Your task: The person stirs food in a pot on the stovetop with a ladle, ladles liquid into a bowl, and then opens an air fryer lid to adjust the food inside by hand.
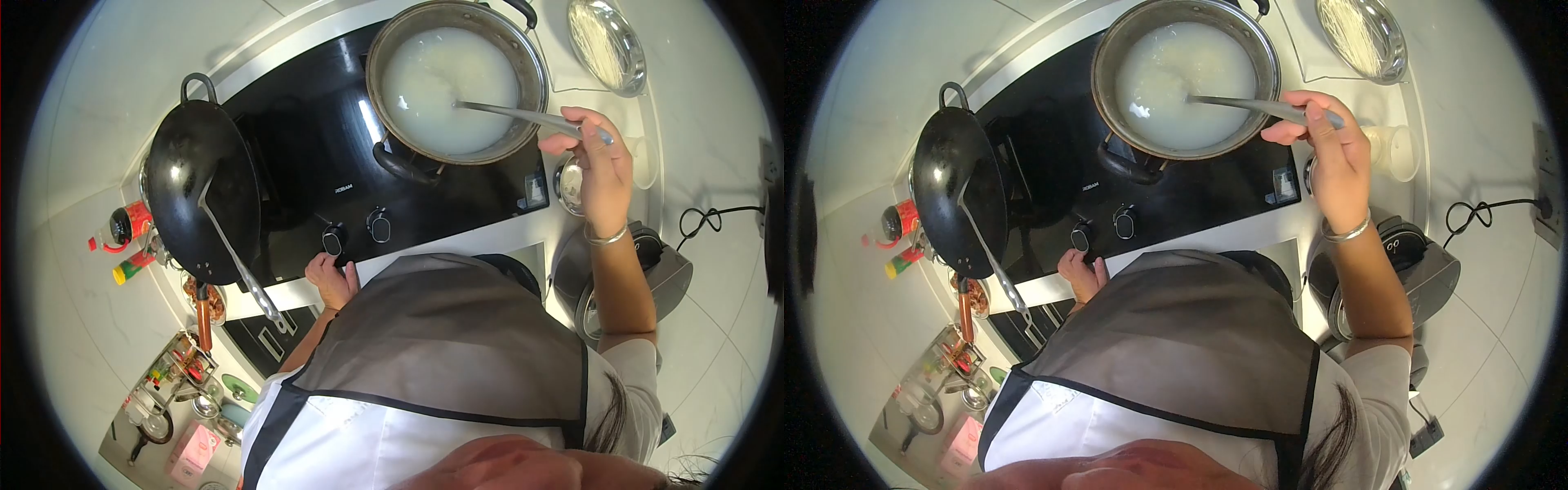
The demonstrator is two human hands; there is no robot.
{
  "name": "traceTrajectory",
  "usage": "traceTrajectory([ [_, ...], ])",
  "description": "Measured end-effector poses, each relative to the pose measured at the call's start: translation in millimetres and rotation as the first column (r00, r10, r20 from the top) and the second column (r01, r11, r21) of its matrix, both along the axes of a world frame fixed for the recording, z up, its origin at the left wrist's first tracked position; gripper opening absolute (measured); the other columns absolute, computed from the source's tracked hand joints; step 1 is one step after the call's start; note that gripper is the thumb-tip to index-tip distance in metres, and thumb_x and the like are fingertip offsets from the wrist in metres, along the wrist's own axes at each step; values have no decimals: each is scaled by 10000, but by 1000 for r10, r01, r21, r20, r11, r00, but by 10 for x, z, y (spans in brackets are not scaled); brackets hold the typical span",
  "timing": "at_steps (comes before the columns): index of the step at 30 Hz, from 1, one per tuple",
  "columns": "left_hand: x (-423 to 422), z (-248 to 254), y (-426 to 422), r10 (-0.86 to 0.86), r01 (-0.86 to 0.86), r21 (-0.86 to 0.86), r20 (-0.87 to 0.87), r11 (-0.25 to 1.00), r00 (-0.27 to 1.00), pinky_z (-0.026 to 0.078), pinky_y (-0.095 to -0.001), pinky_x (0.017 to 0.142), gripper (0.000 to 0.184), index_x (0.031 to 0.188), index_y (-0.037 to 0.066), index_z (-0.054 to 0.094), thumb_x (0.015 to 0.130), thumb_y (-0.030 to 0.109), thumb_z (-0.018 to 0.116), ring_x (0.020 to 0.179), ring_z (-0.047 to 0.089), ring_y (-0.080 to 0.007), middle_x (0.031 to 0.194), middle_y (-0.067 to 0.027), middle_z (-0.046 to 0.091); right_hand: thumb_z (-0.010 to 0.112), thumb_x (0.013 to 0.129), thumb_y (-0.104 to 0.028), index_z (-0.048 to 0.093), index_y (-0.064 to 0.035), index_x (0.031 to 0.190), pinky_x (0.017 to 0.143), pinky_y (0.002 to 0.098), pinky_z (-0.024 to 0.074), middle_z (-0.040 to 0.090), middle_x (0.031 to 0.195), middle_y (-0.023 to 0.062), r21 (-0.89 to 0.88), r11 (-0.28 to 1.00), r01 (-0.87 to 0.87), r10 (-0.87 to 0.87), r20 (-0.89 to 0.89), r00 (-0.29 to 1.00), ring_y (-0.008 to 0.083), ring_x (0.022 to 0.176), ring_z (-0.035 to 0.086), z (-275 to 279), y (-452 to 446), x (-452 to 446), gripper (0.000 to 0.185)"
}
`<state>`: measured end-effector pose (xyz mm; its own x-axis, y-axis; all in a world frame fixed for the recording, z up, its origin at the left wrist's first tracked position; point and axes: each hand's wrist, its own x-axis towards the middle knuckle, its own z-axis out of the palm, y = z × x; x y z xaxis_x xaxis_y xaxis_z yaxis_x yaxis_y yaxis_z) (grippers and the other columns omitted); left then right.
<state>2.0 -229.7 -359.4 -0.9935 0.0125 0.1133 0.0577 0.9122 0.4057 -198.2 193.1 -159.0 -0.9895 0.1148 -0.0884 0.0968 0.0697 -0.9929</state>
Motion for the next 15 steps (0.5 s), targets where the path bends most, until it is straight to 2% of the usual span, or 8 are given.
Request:
traceTrajectory([
  [15,-1,-1,2,-1,1,-3,2,1000,1000,311,-504,956,426,1159,12,539,812,217,677,1094,440,-374,1170,-187,486,418,1060,-223,597,39,1190,880,306,466,720,860,140,34,999,13,-10,-100,995,187,847,681,259,86,26,343],
])
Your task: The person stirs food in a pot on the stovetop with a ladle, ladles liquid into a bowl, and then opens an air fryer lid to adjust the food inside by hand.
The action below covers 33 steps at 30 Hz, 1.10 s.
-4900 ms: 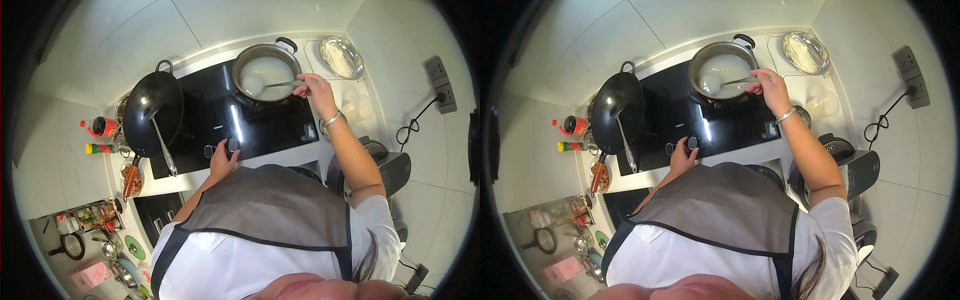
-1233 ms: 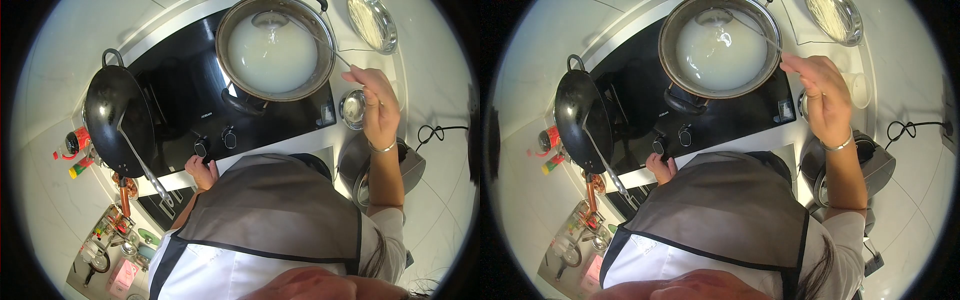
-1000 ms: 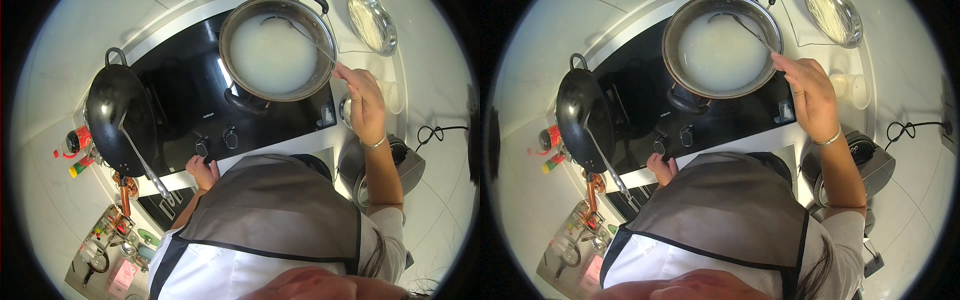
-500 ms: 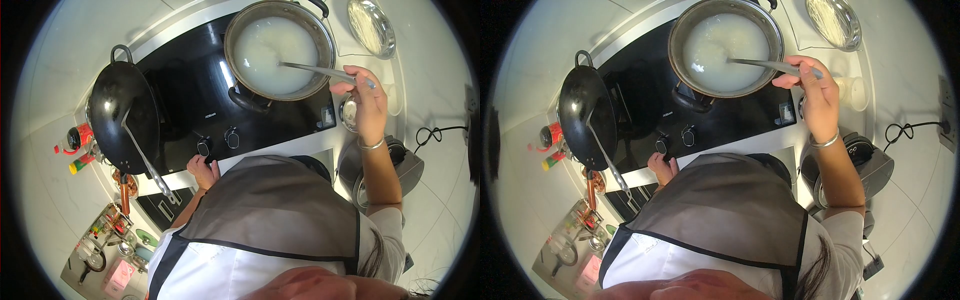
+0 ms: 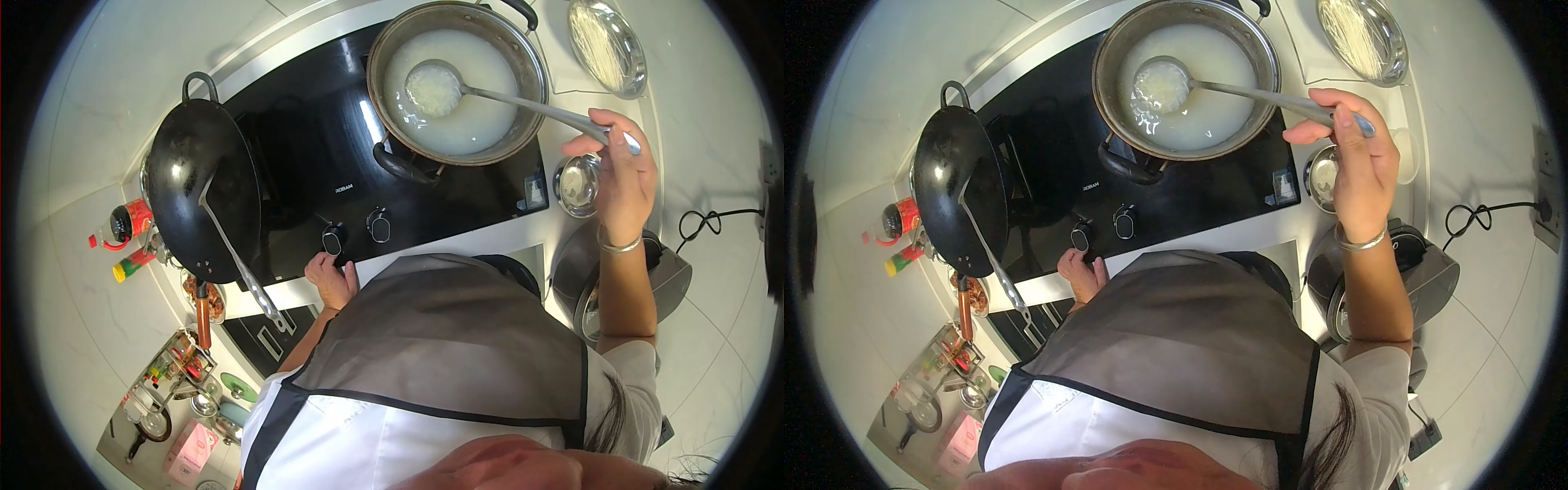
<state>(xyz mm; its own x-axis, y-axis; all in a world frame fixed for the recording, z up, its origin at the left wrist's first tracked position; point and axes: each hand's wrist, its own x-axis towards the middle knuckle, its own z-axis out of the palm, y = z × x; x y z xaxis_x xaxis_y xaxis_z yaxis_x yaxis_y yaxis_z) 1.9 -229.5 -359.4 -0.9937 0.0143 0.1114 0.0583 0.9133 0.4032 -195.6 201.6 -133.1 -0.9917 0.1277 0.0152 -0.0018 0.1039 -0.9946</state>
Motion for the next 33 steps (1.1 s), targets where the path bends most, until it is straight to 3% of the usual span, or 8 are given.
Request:
traceTrajectory([
  [4,2,0,2,4,-4,10,3,1000,1000,310,-506,957,426,1157,11,539,811,218,677,1095,440,-376,1170,-188,487,427,1062,-218,593,46,1212,883,307,468,720,905,142,106,994,6,-3,-28,1000,187,877,670,6,-19,-1,346],
  [7,-1,-3,9,11,-11,12,-4,1000,1000,312,-506,956,425,1153,9,542,810,219,678,1097,441,-378,1171,-190,489,451,1049,-157,609,44,1211,882,318,474,720,942,132,281,959,-26,76,-168,983,191,916,658,-37,-63,-33,304],
  [13,18,-36,2,20,-20,14,-17,1000,1000,314,-506,957,423,1148,7,550,811,230,675,1100,443,-381,1169,-192,493,515,992,-76,665,8,1159,819,321,496,719,957,115,589,806,-65,300,-310,902,220,889,644,-45,-3,-145,239],
  [16,12,-22,14,26,-25,22,-18,999,1000,315,-505,957,426,1149,10,554,814,247,671,1099,445,-380,1165,-191,495,531,987,-97,672,2,1149,765,319,495,703,902,113,675,737,-30,326,-316,891,222,824,629,-39,14,-164,236],
  [19,9,-14,11,27,-26,20,-16,999,1000,317,-504,954,428,1147,13,558,816,260,668,1095,448,-380,1161,-190,497,538,986,-100,676,2,1135,706,314,476,663,814,104,696,717,-38,283,-241,928,210,760,610,12,22,-110,228],
  [25,12,-32,-3,21,-21,5,-29,1000,999,328,-502,939,430,1144,16,560,806,255,677,1081,460,-379,1153,-186,507,536,980,-92,675,7,1042,599,297,432,581,709,83,559,829,-12,147,-197,969,175,616,559,100,-32,11,182],
  [31,-6,14,35,19,-18,12,-74,1000,997,333,-497,933,413,1139,20,560,794,207,689,1077,464,-376,1152,-180,511,569,950,-67,672,6,1016,576,301,425,574,705,87,501,860,-93,238,-233,943,175,596,552,156,-175,130,143],
  [33,-9,41,29,11,-11,7,-74,1000,997,332,-497,936,406,1139,22,559,798,201,689,1082,462,-376,1155,-180,510,600,915,-49,676,-12,1039,588,326,443,596,728,107,556,824,-114,299,-255,920,226,615,561,151,-276,149,150],
])
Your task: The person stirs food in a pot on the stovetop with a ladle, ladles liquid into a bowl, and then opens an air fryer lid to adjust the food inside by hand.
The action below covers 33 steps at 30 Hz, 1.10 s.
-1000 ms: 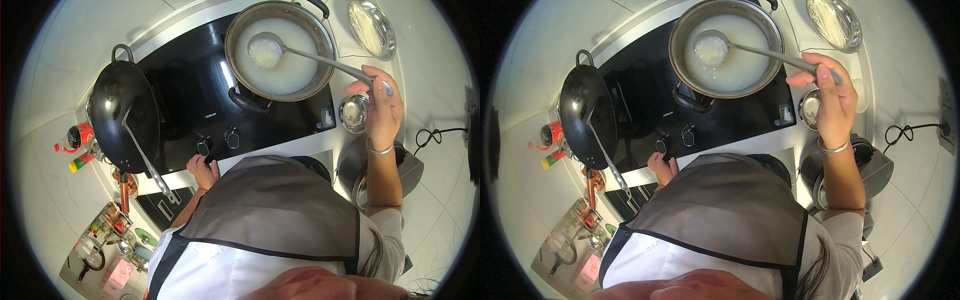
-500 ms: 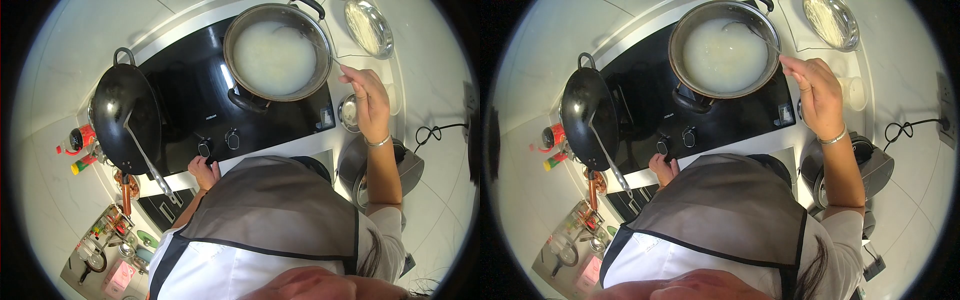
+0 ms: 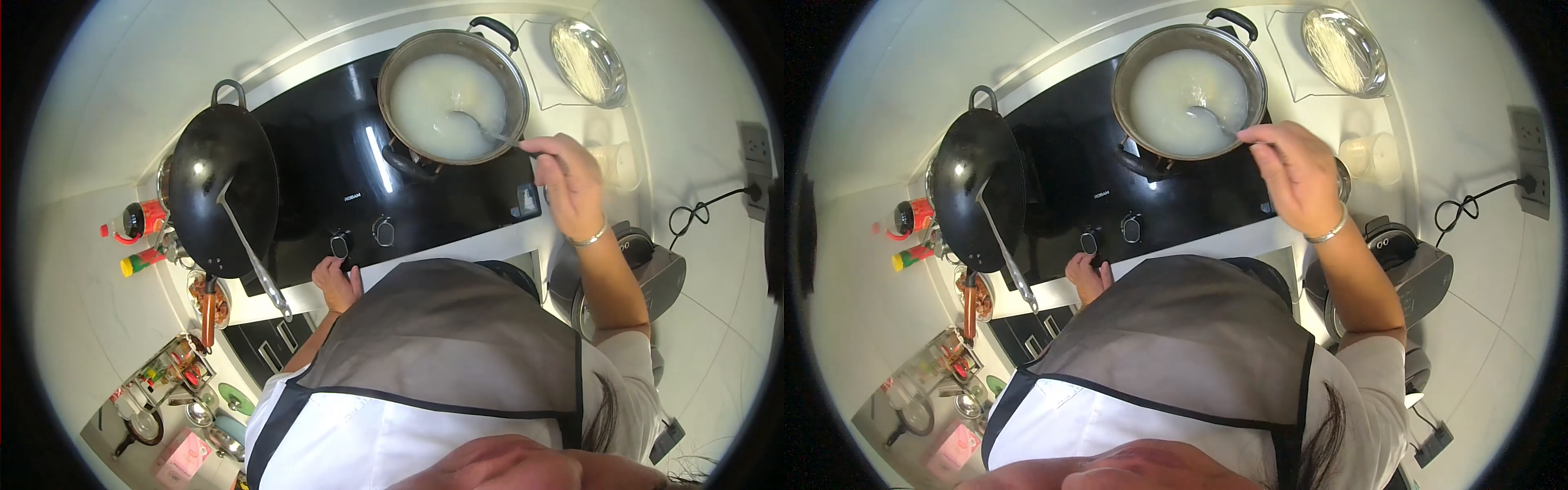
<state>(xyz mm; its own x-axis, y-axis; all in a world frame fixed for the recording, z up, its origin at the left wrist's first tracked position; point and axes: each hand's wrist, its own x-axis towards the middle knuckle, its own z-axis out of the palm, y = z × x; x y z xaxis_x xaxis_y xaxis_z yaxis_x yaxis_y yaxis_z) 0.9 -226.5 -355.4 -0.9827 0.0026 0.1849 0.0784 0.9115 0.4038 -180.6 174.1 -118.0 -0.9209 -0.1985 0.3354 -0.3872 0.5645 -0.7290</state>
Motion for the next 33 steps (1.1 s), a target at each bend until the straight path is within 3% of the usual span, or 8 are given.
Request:
traceTrajectory([
  [6,17,31,12,-10,10,7,-20,1000,1000,319,-499,965,393,1145,27,555,820,207,686,1114,455,-374,1174,-180,508,603,896,-34,653,-95,1162,663,384,483,648,832,92,188,977,-98,129,-156,979,288,739,578,-138,-287,-39,277],
  [7,21,43,20,-6,6,4,-18,1000,1000,317,-499,970,393,1146,28,554,822,207,686,1118,454,-373,1177,-179,509,600,890,-31,644,-127,1188,760,391,483,661,944,67,239,965,-105,141,-139,980,287,846,580,-187,-283,-56,316],
  [10,28,40,30,-5,6,15,-46,1000,999,313,-497,978,391,1150,29,553,826,204,686,1123,454,-369,1180,-175,511,608,885,-46,646,-142,1187,864,421,449,658,1046,46,435,898,-71,160,-173,972,273,918,573,-299,-210,-121,319],
  [13,44,8,24,-10,11,9,-79,1000,997,313,-496,980,388,1151,30,554,828,199,686,1125,454,-367,1177,-170,513,616,887,-69,652,-159,1178,989,453,393,645,1113,31,495,868,30,102,-239,966,255,1013,571,-363,-80,-183,306],
  [16,52,5,37,-5,6,6,-96,1000,995,314,-499,980,387,1151,32,555,829,199,687,1126,455,-366,1173,-168,514,618,889,-78,655,-168,1177,1061,478,352,651,1118,36,488,860,148,40,-354,934,246,1066,579,-378,50,-153,303],
  [19,55,4,31,-11,11,-1,-111,1000,994,314,-501,981,387,1151,32,556,829,200,688,1128,454,-366,1168,-166,514,620,898,-93,659,-148,1167,1105,491,311,655,1125,43,468,875,123,29,-304,952,243,1100,581,-356,178,-17,277],
  [28,62,2,39,-15,12,-16,-145,1000,989,318,-498,979,382,1146,31,560,830,203,689,1125,456,-367,1167,-166,513,655,897,-138,666,-120,1141,1095,491,310,678,1034,56,425,904,-49,125,-152,981,246,1004,612,90,167,522,245],
  [33,72,10,37,-19,17,-13,-146,1000,989,320,-497,976,383,1145,29,560,831,204,690,1122,456,-368,1170,-168,513,680,881,-155,680,-125,1095,1057,470,362,683,896,26,322,940,-115,189,-209,959,226,918,623,102,-11,545,216],
])
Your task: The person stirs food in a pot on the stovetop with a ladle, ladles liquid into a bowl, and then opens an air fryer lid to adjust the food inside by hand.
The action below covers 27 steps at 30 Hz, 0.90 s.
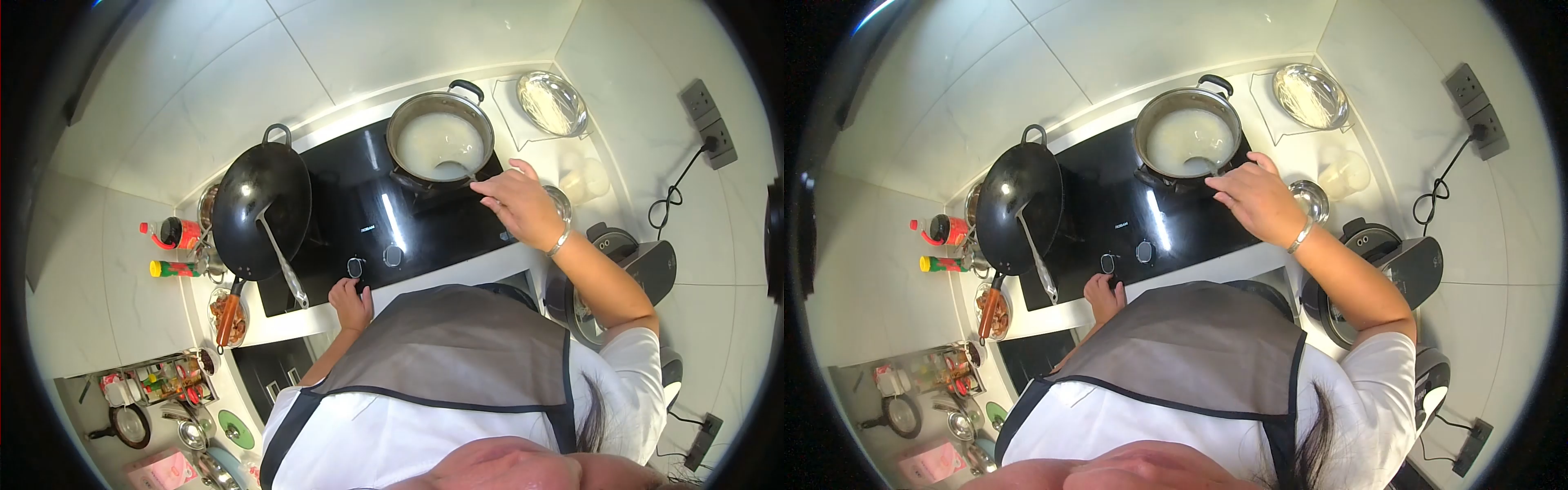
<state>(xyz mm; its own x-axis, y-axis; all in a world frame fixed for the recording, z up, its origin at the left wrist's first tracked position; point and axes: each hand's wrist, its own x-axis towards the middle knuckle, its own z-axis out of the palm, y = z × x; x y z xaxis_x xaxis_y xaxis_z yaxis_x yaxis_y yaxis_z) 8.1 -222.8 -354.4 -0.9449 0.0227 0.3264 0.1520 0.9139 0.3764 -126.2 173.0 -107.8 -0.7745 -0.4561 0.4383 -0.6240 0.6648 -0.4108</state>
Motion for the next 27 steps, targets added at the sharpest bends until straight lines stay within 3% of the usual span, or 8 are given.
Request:
traceTrajectory([
  [3,-14,11,-4,-1,1,1,-3,1000,1000,320,-497,976,380,1144,28,560,832,204,689,1124,455,-368,1172,-170,512,660,891,-101,650,-148,1178,1085,484,342,683,1015,26,22,999,-40,38,62,997,224,967,621,-75,-95,-81,291],
  [9,3,0,6,2,-2,14,-13,1000,1000,322,-499,973,372,1139,27,566,834,201,687,1133,453,-370,1170,-175,515,609,900,-104,641,-185,1191,1076,466,321,653,1083,15,85,996,-4,10,-77,997,215,1053,574,-385,-177,-368,304],
  [14,-5,0,26,-40,43,47,-79,998,996,334,-503,962,383,1148,35,576,827,203,699,1103,487,-370,1154,-174,537,606,854,-49,646,-191,1184,1060,468,321,627,987,16,150,982,118,-95,-152,984,234,982,567,-482,11,-559,362],
  [17,-67,35,163,-143,141,83,13,987,990,350,-494,953,413,1158,44,578,803,185,735,1069,519,-358,1144,-174,545,608,857,-56,647,-193,1181,1046,462,325,610,942,22,169,974,151,-127,-145,981,237,944,562,-480,160,-497,353],
  [18,-135,65,260,-204,203,104,-8,974,979,416,-458,896,461,1176,35,568,783,169,769,1004,556,-348,1149,-182,544,610,863,-63,647,-193,1180,1041,459,326,605,929,23,172,973,154,-130,-139,982,238,933,561,-480,205,-452,345],
  [21,-349,353,638,-262,175,390,181,904,948,473,-425,811,521,1226,20,532,788,162,776,954,578,-354,1172,-195,534,623,880,-96,654,-187,1168,1026,457,339,601,910,28,165,977,134,-121,-87,989,239,915,570,-469,328,-283,304],
  [25,-611,558,937,-204,158,242,179,957,963,496,-427,859,641,1325,18,460,803,218,773,1021,569,-371,1251,-210,465,643,896,-139,669,-181,1137,1003,449,363,596,886,30,110,989,102,-94,-79,992,238,892,581,-382,428,-76,246],
  [27,-693,505,938,-193,139,236,225,962,955,499,-432,863,599,1296,11,475,819,234,761,1034,566,-386,1224,-212,469,653,896,-153,676,-177,1122,990,441,376,595,879,30,92,992,85,-79,-66,995,235,889,584,-366,457,-19,229],
])
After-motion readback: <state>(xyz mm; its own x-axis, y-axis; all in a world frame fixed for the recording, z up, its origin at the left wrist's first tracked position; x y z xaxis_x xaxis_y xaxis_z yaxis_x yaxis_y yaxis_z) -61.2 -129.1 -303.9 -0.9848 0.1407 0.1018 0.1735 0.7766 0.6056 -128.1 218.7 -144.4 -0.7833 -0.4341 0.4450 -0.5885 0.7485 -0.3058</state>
